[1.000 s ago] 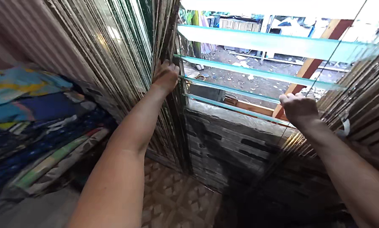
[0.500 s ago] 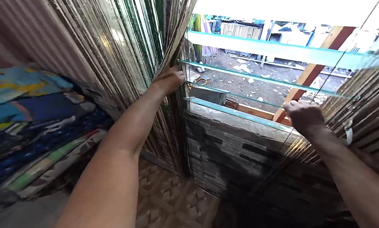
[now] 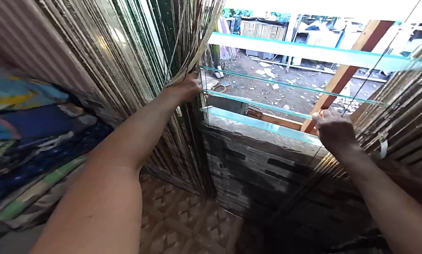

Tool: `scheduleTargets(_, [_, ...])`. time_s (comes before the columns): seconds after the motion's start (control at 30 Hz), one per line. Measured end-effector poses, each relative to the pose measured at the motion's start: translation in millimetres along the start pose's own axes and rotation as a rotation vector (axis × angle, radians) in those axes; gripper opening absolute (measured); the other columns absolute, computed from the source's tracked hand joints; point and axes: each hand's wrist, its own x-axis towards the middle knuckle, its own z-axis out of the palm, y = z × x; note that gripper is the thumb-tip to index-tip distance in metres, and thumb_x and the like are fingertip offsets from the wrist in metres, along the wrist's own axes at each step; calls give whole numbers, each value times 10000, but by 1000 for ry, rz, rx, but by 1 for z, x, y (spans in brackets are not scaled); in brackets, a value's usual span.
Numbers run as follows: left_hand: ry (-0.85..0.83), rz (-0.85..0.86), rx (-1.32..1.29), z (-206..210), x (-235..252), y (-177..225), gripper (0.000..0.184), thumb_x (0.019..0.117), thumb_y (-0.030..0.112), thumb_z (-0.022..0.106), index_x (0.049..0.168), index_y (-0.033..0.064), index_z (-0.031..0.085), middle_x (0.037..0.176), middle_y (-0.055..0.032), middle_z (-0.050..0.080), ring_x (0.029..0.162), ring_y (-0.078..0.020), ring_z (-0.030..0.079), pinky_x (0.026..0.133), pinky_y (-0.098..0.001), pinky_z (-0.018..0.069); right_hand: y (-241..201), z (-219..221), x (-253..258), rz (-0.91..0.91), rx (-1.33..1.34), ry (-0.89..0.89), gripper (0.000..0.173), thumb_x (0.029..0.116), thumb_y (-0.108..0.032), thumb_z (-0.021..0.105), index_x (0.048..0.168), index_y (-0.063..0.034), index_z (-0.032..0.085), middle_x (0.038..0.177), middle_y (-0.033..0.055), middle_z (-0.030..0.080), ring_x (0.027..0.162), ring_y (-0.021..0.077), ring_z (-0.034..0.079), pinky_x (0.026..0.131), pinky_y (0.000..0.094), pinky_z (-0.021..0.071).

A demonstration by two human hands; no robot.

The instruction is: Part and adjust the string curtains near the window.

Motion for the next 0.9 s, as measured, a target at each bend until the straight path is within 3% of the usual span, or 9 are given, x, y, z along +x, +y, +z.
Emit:
scheduleTargets(0.27, [36, 24, 29, 4, 6, -10, 134, 891, -50, 660, 965, 19, 748, 1031, -179, 723, 1150, -441, 617, 1066, -692, 350, -3, 17, -5, 73, 5, 118, 168, 912, 88, 620, 1056, 38, 692, 887, 282, 667, 904, 494, 675, 751, 623, 515])
scheduleTargets(0.43, [108, 27, 22, 6, -4, -3, 141, 919, -61, 622, 1013, -27, 722, 1036, -225, 713, 1119, -478, 628, 1035, -685, 398, -3, 26, -7, 65, -81, 177, 131, 920, 55, 620, 1035, 41, 682, 866, 271, 667, 869, 470, 677, 734, 585, 507])
scheduleTargets(0.57, [143, -64, -11, 13, -7, 3, 129, 932, -43, 626, 1031, -52, 708, 1101, -252, 700, 1185, -514, 594, 1040, -739, 377, -5, 32, -6, 91, -83, 216, 114, 929, 34, 622, 1030, 44, 673, 866, 268, 663, 877, 474, 668, 732, 590, 501])
scheduleTargets(0.73, [104, -37, 25, 10, -2, 1, 139, 961, -39, 579, 1018, -49, 705, 1049, -244, 705, 1137, -493, 622, 1057, -704, 383, -6, 36, -6, 112, -127, 253, 112, 940, 57, 594, 1019, 37, 671, 821, 255, 653, 839, 451, 669, 731, 567, 490])
scheduleTargets(0.9, [70, 26, 56, 2, 0, 0, 96, 932, -51, 625, 978, -49, 709, 1002, -228, 711, 1085, -453, 646, 1067, -653, 389, -6, 33, -5, 97, -140, 263, 133, 945, 52, 594, 1047, 30, 676, 826, 255, 661, 838, 449, 678, 737, 563, 498])
